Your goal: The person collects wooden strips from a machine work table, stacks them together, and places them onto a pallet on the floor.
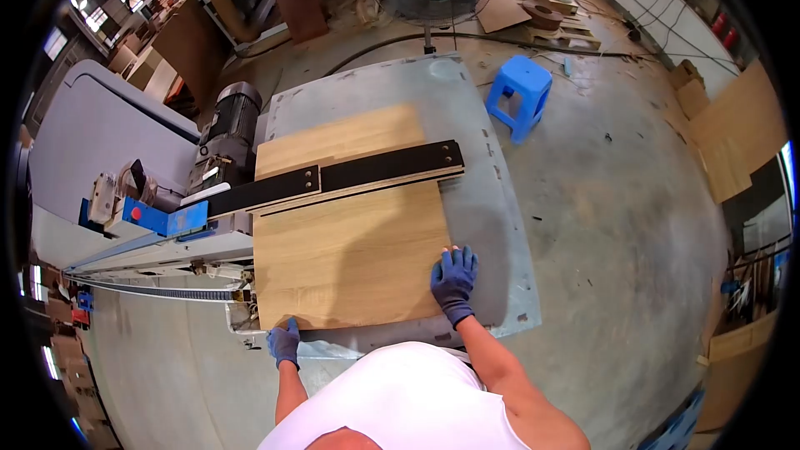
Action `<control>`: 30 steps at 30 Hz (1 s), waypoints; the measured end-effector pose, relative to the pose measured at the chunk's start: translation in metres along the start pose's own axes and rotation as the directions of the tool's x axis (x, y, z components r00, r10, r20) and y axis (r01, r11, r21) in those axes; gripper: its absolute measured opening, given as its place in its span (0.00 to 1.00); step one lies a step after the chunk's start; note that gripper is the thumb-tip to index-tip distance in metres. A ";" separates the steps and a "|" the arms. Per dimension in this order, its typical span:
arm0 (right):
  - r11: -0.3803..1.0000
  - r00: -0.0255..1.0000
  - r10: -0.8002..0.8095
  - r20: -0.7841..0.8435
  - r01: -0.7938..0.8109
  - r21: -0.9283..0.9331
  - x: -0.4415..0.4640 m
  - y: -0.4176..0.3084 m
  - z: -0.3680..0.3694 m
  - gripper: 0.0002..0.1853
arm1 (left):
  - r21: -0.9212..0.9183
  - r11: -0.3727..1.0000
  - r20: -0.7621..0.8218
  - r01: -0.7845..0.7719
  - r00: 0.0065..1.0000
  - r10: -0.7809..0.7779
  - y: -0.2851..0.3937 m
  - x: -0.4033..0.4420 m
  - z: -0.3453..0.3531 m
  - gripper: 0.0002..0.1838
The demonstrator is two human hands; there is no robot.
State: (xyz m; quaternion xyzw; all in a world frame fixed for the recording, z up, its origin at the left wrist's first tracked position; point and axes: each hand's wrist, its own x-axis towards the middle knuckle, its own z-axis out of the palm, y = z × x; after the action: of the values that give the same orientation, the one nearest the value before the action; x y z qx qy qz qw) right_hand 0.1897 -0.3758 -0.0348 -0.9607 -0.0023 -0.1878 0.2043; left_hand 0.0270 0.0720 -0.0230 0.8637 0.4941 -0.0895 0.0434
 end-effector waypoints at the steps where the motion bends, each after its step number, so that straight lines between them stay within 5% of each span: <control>1: 1.000 1.000 0.000 -0.004 0.000 0.001 -0.001 0.000 0.000 0.23 | 0.002 1.000 0.007 -0.008 1.000 0.008 -0.001 0.001 0.001 0.43; 30: 1.000 0.998 -0.018 -0.058 0.019 0.022 0.000 0.002 -0.003 0.22 | -0.007 1.000 0.042 0.021 0.999 -0.021 0.001 -0.003 0.001 0.47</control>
State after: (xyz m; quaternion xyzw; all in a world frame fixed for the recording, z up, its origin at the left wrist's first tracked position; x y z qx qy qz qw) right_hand 0.1889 -0.3788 -0.0327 -0.9525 -0.0075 -0.2173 0.2132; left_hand 0.0266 0.0691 -0.0230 0.8562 0.5025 -0.1062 0.0557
